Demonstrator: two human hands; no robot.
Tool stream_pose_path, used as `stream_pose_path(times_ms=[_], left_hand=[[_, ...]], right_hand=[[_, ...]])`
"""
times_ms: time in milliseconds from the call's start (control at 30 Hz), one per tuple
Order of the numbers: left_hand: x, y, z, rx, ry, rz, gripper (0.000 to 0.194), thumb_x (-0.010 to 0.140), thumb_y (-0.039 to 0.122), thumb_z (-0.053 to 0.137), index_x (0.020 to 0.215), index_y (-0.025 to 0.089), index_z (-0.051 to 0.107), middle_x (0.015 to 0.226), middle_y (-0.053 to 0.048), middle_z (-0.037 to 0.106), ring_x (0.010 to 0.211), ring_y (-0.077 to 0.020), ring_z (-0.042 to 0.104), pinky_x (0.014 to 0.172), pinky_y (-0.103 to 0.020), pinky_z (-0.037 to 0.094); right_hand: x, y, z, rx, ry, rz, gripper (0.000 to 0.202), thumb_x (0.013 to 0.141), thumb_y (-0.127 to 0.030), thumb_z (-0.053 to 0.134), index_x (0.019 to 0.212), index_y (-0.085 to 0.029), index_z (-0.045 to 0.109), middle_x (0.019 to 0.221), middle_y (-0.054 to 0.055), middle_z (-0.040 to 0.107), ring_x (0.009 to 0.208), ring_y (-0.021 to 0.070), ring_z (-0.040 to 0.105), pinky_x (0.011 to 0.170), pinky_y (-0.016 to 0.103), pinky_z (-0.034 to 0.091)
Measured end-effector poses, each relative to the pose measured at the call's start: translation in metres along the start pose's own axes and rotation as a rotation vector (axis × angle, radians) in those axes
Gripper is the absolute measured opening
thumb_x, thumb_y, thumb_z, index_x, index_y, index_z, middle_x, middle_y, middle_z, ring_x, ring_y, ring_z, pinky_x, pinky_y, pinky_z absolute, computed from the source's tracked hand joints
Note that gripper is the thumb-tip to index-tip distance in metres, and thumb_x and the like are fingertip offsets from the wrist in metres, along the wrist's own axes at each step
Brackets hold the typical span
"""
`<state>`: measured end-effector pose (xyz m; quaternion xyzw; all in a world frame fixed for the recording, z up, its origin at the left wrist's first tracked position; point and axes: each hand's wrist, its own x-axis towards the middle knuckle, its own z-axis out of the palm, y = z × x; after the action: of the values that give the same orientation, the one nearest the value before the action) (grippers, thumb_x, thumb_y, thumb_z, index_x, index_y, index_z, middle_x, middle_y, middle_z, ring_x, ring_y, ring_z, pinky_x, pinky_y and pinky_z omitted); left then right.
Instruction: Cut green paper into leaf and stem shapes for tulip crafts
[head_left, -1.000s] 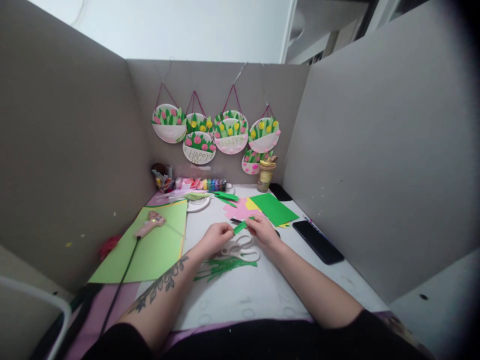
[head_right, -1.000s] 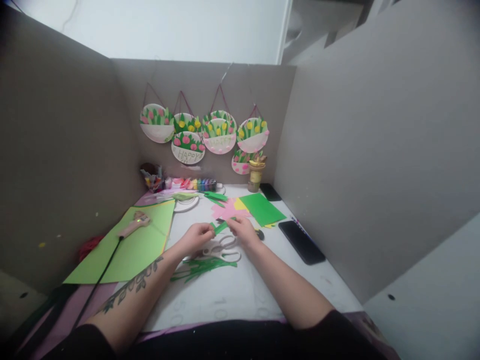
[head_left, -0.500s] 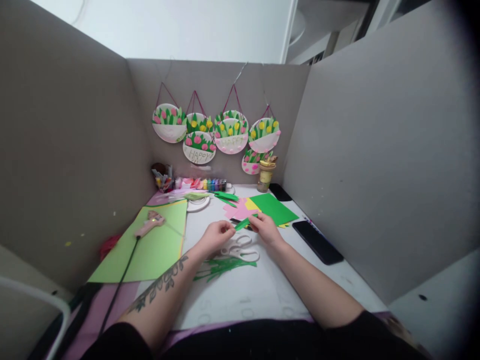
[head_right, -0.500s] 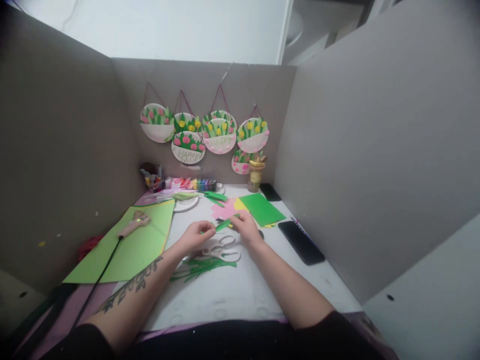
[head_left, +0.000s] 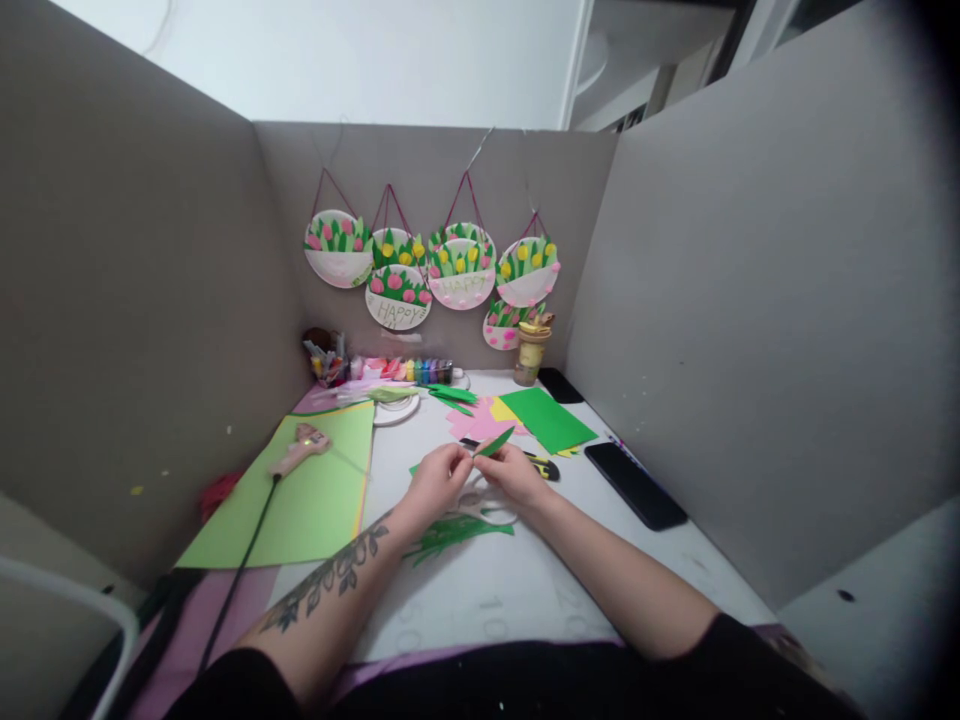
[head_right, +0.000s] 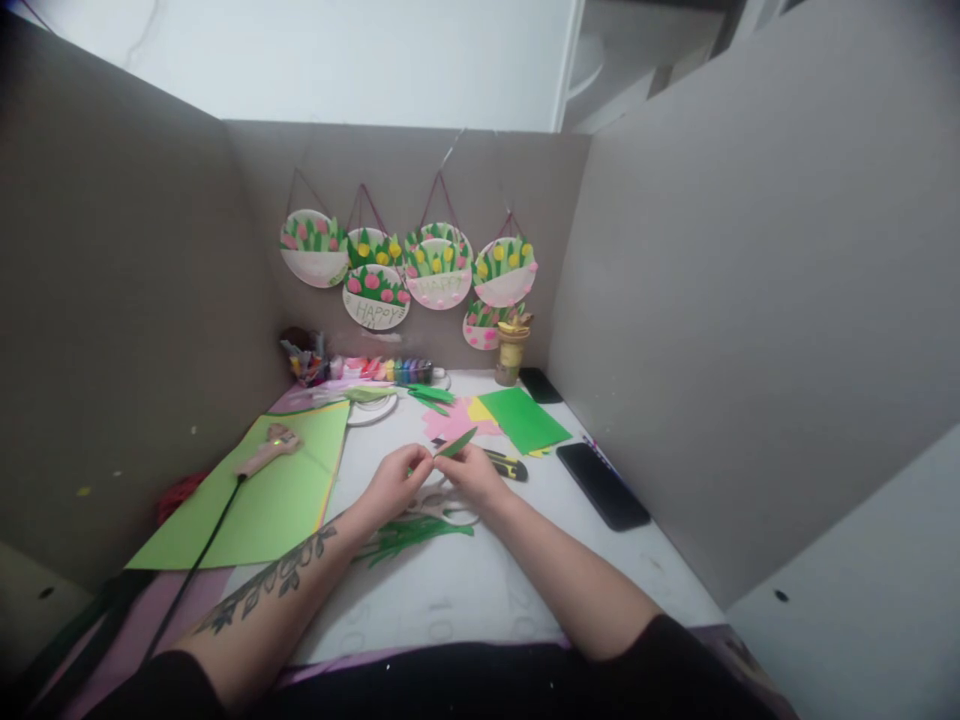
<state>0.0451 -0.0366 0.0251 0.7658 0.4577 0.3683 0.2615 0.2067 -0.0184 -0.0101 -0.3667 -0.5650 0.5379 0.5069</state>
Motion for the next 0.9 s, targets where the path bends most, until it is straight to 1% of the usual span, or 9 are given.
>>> stream_pose_path(times_ms=[167, 367, 467, 600, 733, 800, 900], left_hand=[[-0.002, -0.001, -0.003, 0.15, -0.025, 0.098, 0.019, 0.088, 0.027, 0.043, 0.084, 0.019, 0.06, 0.085, -0.005, 0.064, 0.08, -0.0181, 0.056, 0.074, -0.028, 0.041], [-0.001, 0.001, -0.006, 0.208, -0.068, 0.097, 0.022, 0.09, 0.027, 0.039, 0.087, 0.019, 0.06, 0.088, -0.007, 0.064, 0.083, -0.0193, 0.056, 0.077, -0.03, 0.042], [0.0, -0.001, -0.007, 0.216, -0.075, 0.112, 0.022, 0.09, 0.027, 0.04, 0.087, 0.019, 0.06, 0.088, -0.006, 0.064, 0.083, -0.0186, 0.056, 0.077, -0.03, 0.042], [0.002, -0.003, -0.008, 0.216, -0.079, 0.119, 0.021, 0.09, 0.026, 0.04, 0.085, 0.019, 0.059, 0.085, -0.005, 0.063, 0.081, -0.0181, 0.055, 0.076, -0.029, 0.042], [0.003, -0.004, -0.009, 0.209, -0.077, 0.12, 0.02, 0.089, 0.025, 0.04, 0.083, 0.019, 0.058, 0.084, -0.005, 0.063, 0.08, -0.018, 0.055, 0.075, -0.028, 0.041], [0.003, -0.004, -0.01, 0.207, -0.075, 0.121, 0.019, 0.089, 0.024, 0.041, 0.082, 0.02, 0.058, 0.083, -0.004, 0.062, 0.08, -0.0179, 0.055, 0.075, -0.028, 0.041], [0.004, -0.004, -0.011, 0.197, -0.08, 0.114, 0.018, 0.088, 0.024, 0.041, 0.082, 0.02, 0.057, 0.084, -0.004, 0.063, 0.081, -0.0177, 0.055, 0.076, -0.028, 0.041]], right_hand=[[-0.002, -0.002, -0.001, 0.051, -0.045, 0.057, 0.038, 0.065, -0.05, 0.075, 0.071, -0.017, 0.056, 0.049, -0.008, 0.038, 0.045, 0.0073, 0.029, 0.045, 0.023, 0.019], [-0.002, -0.004, -0.003, 0.078, -0.101, 0.092, 0.041, 0.065, -0.052, 0.075, 0.068, -0.018, 0.054, 0.048, -0.008, 0.039, 0.043, 0.0066, 0.028, 0.045, 0.023, 0.016], [-0.002, -0.005, -0.004, 0.092, -0.09, 0.12, 0.043, 0.063, -0.053, 0.076, 0.067, -0.018, 0.052, 0.047, -0.008, 0.04, 0.043, 0.0066, 0.028, 0.044, 0.023, 0.016], [-0.001, -0.006, -0.004, 0.157, -0.055, 0.157, 0.043, 0.061, -0.05, 0.078, 0.063, -0.018, 0.05, 0.047, -0.008, 0.041, 0.043, 0.0061, 0.029, 0.043, 0.022, 0.018], [-0.001, -0.008, -0.004, 0.252, 0.003, 0.206, 0.045, 0.055, -0.047, 0.083, 0.063, -0.018, 0.051, 0.049, -0.007, 0.045, 0.045, 0.0064, 0.033, 0.043, 0.021, 0.023], [-0.001, -0.01, -0.006, 0.285, 0.009, 0.217, 0.045, 0.053, -0.046, 0.084, 0.064, -0.018, 0.051, 0.05, -0.006, 0.047, 0.046, 0.0068, 0.036, 0.044, 0.02, 0.025], [-0.001, -0.011, -0.009, 0.312, -0.009, 0.219, 0.044, 0.055, -0.045, 0.084, 0.064, -0.018, 0.051, 0.05, -0.006, 0.047, 0.046, 0.0067, 0.037, 0.045, 0.02, 0.026]])
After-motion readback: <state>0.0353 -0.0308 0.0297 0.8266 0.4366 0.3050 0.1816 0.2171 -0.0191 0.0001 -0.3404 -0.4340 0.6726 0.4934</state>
